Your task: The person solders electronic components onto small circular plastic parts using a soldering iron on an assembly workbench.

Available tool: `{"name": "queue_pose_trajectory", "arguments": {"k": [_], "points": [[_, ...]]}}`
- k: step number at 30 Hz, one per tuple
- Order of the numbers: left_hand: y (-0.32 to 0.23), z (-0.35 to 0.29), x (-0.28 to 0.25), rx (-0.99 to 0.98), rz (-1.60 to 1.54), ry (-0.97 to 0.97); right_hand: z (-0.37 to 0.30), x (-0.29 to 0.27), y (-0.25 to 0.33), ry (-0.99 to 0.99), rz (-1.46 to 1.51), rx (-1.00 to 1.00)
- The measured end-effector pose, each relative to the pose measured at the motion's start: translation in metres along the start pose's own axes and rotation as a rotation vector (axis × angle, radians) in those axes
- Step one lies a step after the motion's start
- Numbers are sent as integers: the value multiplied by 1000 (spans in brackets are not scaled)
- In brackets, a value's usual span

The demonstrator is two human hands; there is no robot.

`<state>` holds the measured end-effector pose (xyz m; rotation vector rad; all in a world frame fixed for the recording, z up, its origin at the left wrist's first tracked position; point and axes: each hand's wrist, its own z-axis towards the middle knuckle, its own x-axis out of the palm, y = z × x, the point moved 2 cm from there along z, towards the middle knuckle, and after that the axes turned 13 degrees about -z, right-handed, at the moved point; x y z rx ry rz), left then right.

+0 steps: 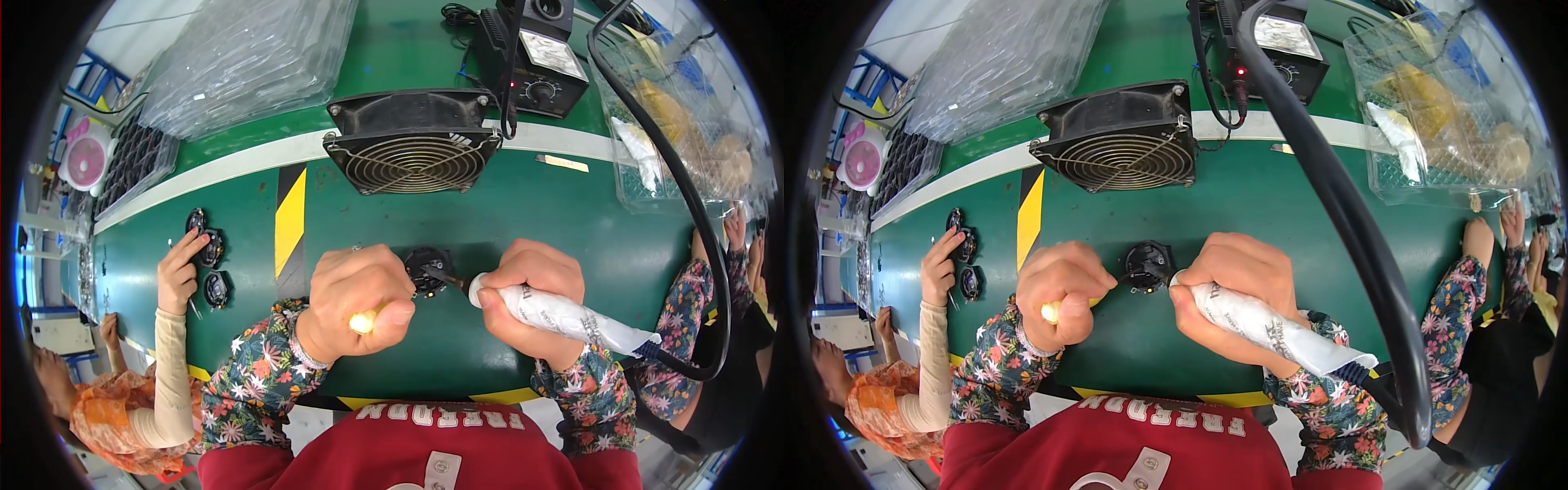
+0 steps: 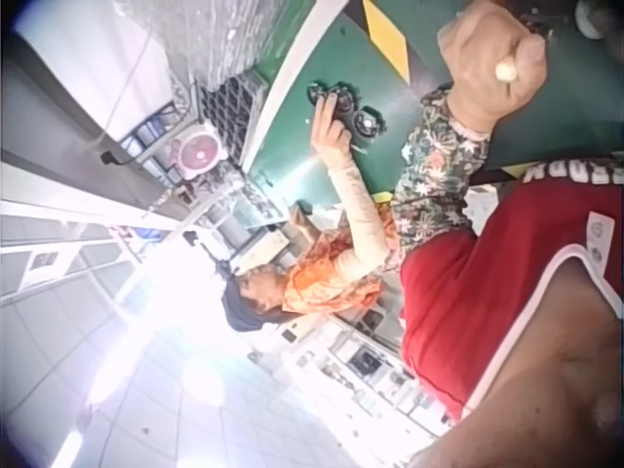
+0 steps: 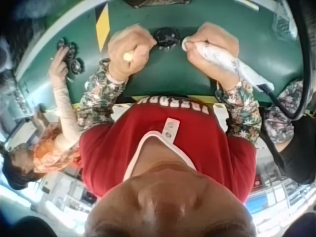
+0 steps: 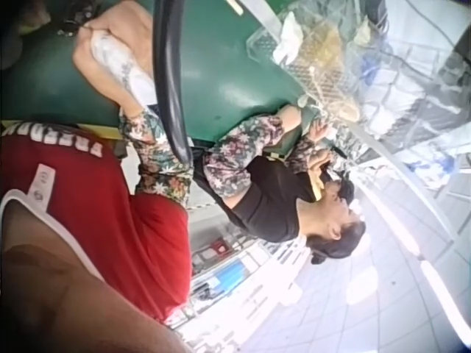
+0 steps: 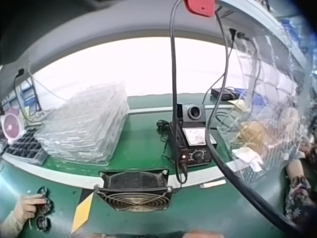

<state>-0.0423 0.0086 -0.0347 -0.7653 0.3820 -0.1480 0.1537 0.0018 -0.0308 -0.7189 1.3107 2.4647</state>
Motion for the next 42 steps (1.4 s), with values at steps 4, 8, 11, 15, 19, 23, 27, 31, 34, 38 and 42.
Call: {"name": "queue_pose_trajectory", "arguments": {"k": [4, 8, 11, 15, 19, 23, 27, 31, 34, 38, 42], "points": [[0, 2, 1, 0, -24, 1, 1, 1, 1, -15, 12, 19], [0, 3, 3, -25, -79, -9, 1, 3, 1, -26, 17, 9], [1, 2, 4, -48, -86, -18, 0, 2, 0, -15, -2, 15], [2, 3, 5, -54, -99, -22, -3, -3, -4, -53, 11, 39], [2, 1, 3, -57, -92, -31, -2, -4, -5, -127, 56, 73], [1, 2, 3, -54, -68, -26, -1, -7, -5, -104, 44, 94], [-1, 4, 1, -43, -74, -28, -1, -6, -5, -83, 44, 94], [-3, 4, -1, -159, -24, 45, -1, -5, -6, -77, 41, 103], [-3, 4, -2, -165, -24, 46, -1, -5, -6, -67, 45, 108], [-3, 3, -2, -169, -29, 38, 0, -5, -5, -59, 35, 104], [-3, 4, -2, -168, -23, 33, 0, -4, -4, -63, 14, 96]]}}
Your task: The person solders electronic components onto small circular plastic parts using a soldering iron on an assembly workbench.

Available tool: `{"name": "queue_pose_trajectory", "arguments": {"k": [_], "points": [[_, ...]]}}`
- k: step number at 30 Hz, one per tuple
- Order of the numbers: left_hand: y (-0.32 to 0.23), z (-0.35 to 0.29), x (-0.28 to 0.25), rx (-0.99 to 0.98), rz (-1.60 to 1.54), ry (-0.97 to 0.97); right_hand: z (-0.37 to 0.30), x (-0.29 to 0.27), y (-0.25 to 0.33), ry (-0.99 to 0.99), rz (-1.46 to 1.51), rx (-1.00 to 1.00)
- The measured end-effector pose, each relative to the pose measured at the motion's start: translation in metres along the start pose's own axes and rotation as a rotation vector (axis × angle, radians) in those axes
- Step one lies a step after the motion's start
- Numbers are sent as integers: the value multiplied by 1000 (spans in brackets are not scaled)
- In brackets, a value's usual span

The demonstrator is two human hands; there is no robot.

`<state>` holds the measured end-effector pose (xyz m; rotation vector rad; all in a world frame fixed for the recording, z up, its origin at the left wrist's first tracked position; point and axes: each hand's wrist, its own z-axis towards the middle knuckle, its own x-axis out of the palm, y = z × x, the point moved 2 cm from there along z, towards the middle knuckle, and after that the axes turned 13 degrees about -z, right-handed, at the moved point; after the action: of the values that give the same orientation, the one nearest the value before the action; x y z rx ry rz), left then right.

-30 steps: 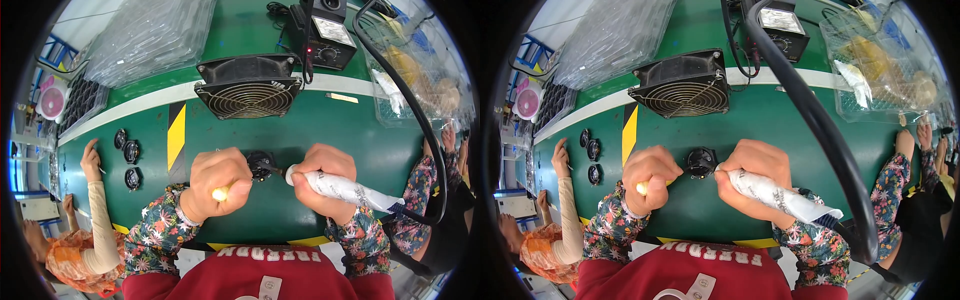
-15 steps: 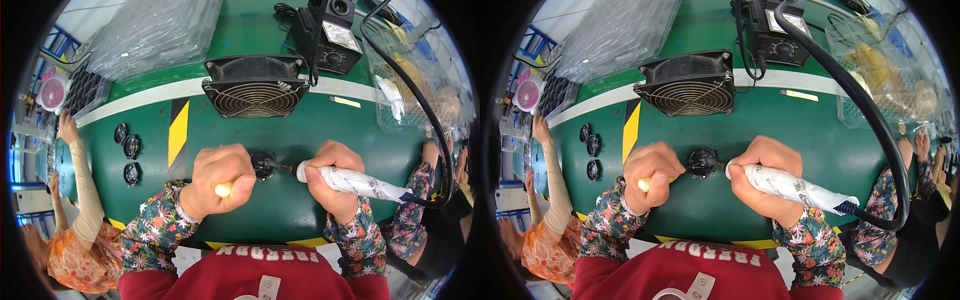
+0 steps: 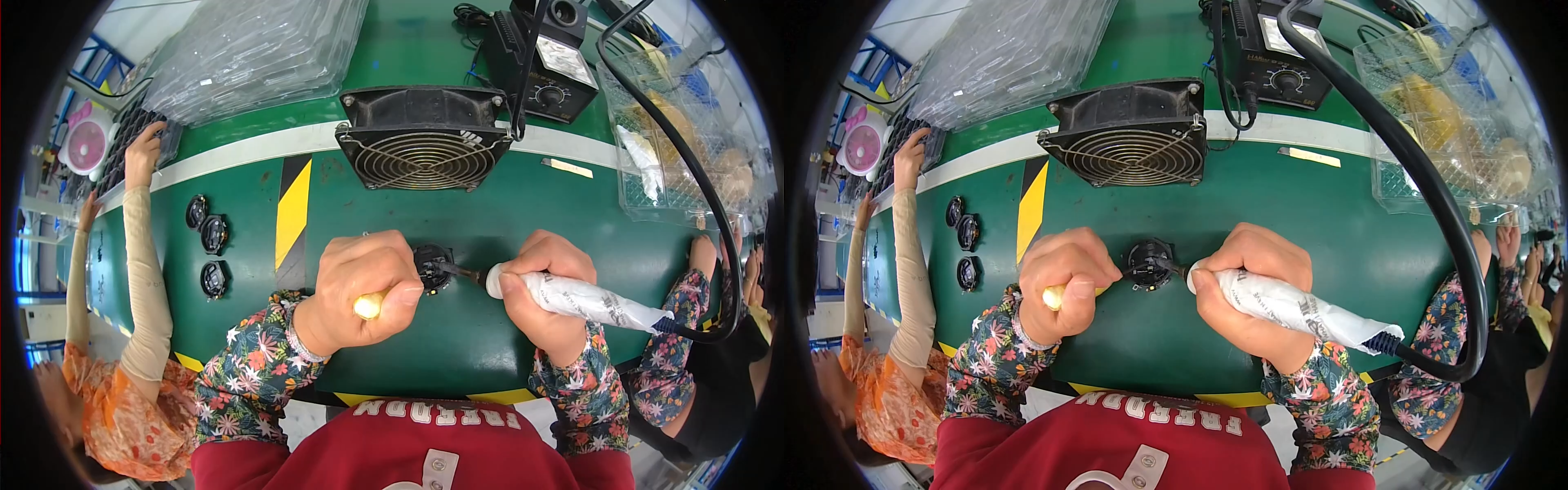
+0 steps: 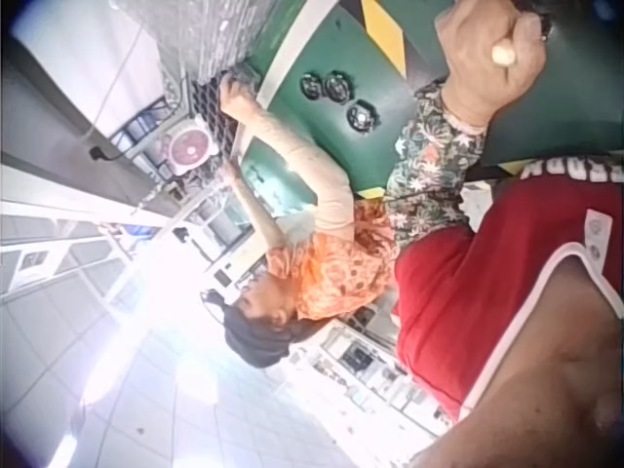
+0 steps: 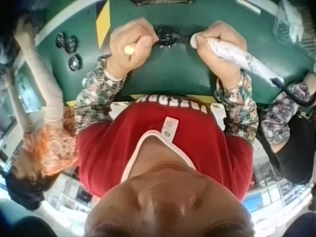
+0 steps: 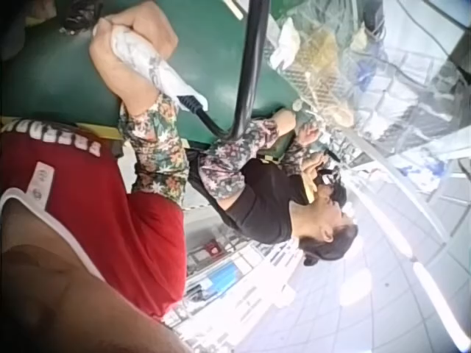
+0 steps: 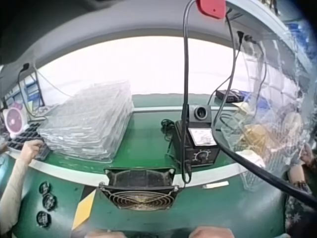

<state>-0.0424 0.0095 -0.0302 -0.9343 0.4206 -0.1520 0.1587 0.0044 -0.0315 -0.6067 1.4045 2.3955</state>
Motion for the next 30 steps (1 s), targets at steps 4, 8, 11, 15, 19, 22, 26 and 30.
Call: {"name": "queue_pose_trajectory", "arguments": {"k": [4, 8, 11, 15, 19, 22, 26, 30], "points": [[-1, 0, 0, 2, -6, -2, 1, -1, 2, 15, 3, 0], [-1, 1, 0, 7, -10, -3, 1, 1, 2, 6, 0, -10], [-1, 1, 1, 8, -3, -4, 1, 1, 4, 5, -2, 3], [0, 1, 1, 13, 0, -3, 1, 1, 3, 14, -5, -1], [1, 1, 1, 16, 9, -6, 0, 0, 1, 27, 19, 7], [1, 2, 1, 19, 14, -1, -1, -1, 0, 17, 13, 22], [5, 2, 2, 101, -51, -52, -2, 0, 0, 13, 22, 34], [5, 1, 1, 98, -49, -64, -2, -2, 1, 23, 22, 46]]}}
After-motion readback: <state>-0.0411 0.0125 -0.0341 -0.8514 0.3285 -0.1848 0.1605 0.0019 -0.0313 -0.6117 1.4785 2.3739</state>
